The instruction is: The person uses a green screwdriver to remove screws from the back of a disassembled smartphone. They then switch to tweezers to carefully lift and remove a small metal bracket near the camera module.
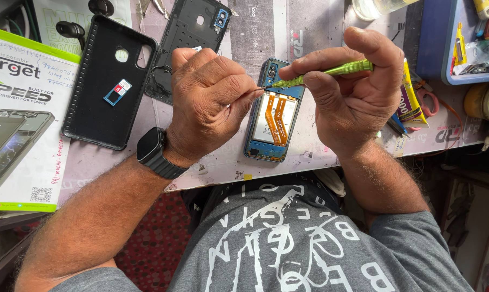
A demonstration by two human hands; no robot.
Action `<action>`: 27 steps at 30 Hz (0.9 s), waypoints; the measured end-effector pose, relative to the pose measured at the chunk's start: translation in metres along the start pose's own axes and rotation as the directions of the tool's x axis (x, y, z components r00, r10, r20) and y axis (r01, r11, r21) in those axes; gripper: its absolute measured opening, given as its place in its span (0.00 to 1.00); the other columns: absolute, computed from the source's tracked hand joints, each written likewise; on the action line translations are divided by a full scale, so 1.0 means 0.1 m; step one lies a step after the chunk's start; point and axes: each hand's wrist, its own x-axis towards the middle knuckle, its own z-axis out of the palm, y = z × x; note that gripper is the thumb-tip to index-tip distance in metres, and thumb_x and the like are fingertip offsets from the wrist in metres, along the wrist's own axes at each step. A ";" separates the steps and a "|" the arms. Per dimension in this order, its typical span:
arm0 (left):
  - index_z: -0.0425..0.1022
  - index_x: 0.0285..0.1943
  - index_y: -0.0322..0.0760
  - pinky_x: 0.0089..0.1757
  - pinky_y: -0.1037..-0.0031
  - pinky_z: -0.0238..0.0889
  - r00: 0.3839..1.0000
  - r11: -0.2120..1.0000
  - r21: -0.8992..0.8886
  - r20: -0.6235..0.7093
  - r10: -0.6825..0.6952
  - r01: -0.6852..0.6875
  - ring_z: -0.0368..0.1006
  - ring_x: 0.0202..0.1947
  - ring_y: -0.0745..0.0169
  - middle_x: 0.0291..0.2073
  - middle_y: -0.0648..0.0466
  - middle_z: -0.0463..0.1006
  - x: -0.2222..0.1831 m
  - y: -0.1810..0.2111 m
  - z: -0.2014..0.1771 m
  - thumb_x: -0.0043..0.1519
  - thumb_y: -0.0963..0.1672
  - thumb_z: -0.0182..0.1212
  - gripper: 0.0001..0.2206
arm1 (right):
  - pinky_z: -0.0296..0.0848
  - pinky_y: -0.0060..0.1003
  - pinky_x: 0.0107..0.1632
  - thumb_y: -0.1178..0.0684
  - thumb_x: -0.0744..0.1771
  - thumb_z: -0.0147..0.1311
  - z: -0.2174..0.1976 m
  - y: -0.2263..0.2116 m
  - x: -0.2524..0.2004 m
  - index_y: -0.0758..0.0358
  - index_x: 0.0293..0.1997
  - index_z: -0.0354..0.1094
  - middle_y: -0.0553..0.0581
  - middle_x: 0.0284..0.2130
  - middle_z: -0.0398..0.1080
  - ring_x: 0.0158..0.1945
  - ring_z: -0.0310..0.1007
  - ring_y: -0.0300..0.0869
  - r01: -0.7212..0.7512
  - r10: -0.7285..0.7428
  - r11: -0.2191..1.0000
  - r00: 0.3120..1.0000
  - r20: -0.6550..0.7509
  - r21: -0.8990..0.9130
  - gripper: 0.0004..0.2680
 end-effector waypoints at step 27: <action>0.77 0.39 0.45 0.50 0.62 0.52 1.000 0.996 0.081 0.002 -0.023 0.022 0.67 0.37 0.64 0.33 0.63 0.75 -0.01 0.00 0.04 0.68 0.47 0.73 0.09 | 0.86 0.39 0.51 0.62 0.74 0.54 0.04 -0.03 -0.02 0.55 0.72 0.47 0.66 0.44 0.75 0.45 0.83 0.50 0.017 -0.017 0.995 1.000 -0.002 -0.099 0.19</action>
